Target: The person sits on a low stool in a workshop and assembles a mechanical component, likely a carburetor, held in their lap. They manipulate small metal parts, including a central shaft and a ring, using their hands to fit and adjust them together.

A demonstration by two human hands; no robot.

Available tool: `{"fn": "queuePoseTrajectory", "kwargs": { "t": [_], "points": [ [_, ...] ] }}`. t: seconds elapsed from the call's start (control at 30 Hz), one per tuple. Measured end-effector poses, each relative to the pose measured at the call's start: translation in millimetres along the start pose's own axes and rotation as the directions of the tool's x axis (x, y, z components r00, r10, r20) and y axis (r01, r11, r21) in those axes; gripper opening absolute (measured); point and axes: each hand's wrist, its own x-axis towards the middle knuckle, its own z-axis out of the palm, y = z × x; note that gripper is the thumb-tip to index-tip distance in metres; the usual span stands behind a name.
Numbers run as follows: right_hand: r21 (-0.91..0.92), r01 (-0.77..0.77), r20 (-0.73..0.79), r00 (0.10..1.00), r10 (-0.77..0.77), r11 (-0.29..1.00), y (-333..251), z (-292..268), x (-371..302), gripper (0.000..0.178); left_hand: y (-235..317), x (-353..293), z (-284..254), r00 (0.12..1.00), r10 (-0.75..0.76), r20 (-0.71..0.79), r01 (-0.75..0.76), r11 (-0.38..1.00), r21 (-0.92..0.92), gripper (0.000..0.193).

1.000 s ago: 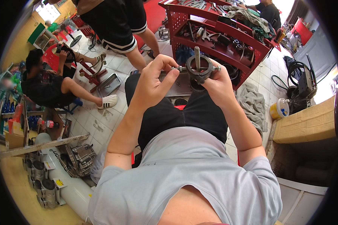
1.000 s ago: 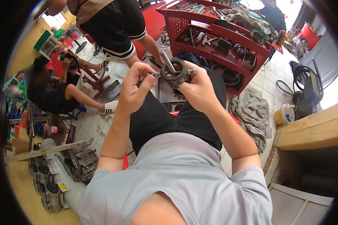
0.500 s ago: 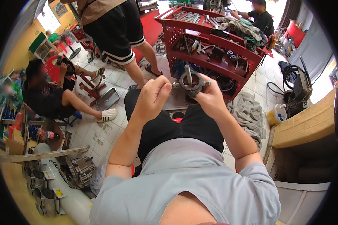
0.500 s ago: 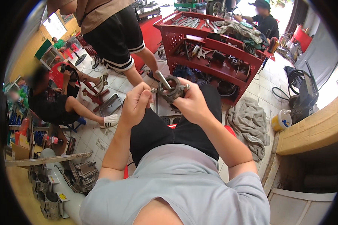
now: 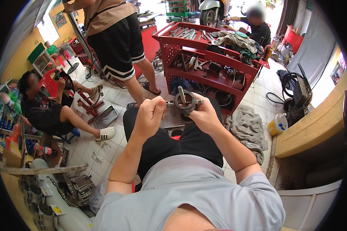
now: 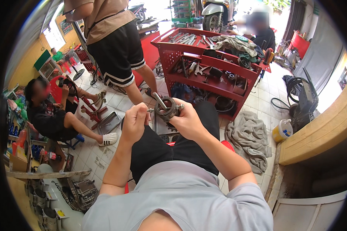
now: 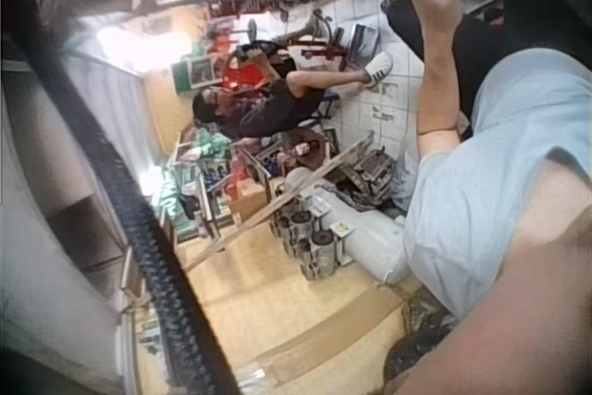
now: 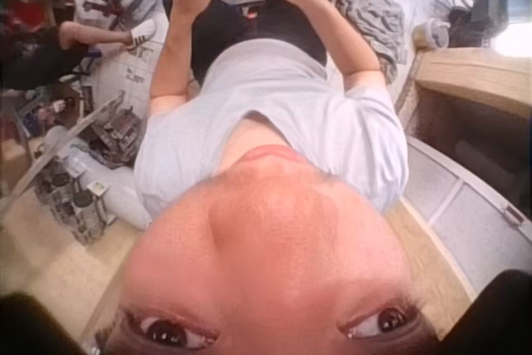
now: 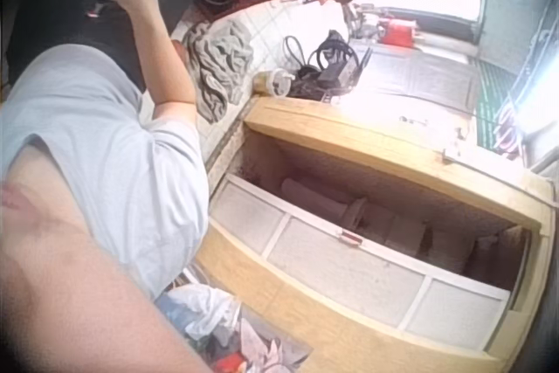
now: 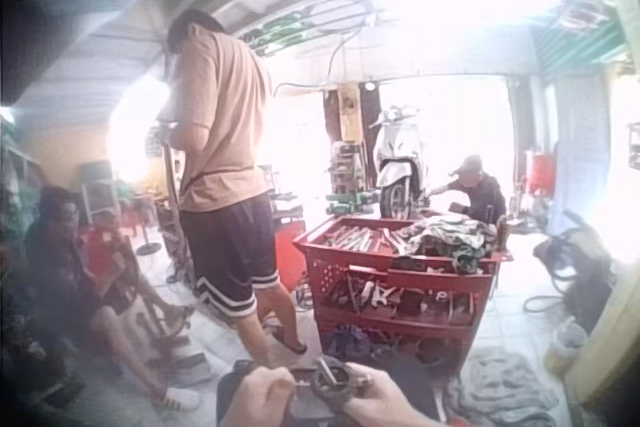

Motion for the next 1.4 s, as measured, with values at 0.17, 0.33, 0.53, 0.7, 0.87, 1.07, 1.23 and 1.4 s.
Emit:
{"fn": "queuePoseTrajectory", "kwargs": {
  "t": [0.17, 0.33, 0.53, 0.7, 0.87, 1.07, 1.23, 1.4],
  "points": [
    [0.027, -0.001, -0.017, 1.000, 0.001, 1.000, 0, 0, 0, 0.025, 4, -2, 7, 0.992, 0.072, -0.106, -0.092, 0.977, -0.193, 0.020],
    [0.076, -0.001, 0.000, 1.000, 0.001, 0.997, 1, 0, 1, 0.026, -2, -4, 7, 0.987, 0.139, -0.079, -0.140, 0.990, -0.010, 0.025],
    [0.083, -0.014, 0.018, 1.000, 0.012, 0.996, -1, 3, 0, 0.023, 0, -2, 2, 0.989, 0.135, -0.066, -0.130, 0.989, 0.069, 0.039],
    [0.049, -0.028, -0.010, 1.000, 0.029, 0.998, -3, 2, 1, 0.025, -4, -2, 4, 0.979, 0.149, -0.142, -0.164, 0.981, -0.102, 0.028],
    [0.047, 0.001, -0.026, 1.000, 0.000, 0.999, -3, -1, 2, 0.025, 1, -2, 8, 0.972, 0.150, -0.180, -0.164, 0.984, -0.068, 0.018],
    [0.053, -0.026, -0.013, 1.000, 0.027, 0.998, -3, 0, 1, 0.022, -6, -2, 2, 0.996, 0.002, -0.093, -0.007, 0.998, -0.057, 0.026],
    [0.027, -0.012, -0.020, 1.000, 0.013, 1.000, -2, 2, 2, 0.022, -6, -1, 1, 0.992, 0.049, -0.117, -0.058, 0.996, -0.071, 0.025],
    [0.057, -0.009, -0.028, 1.000, 0.011, 0.998, -5, 2, 1, 0.022, 11, 0, 10, 0.963, 0.170, -0.207, -0.169, 0.985, 0.022, 0.019]
  ]
}}
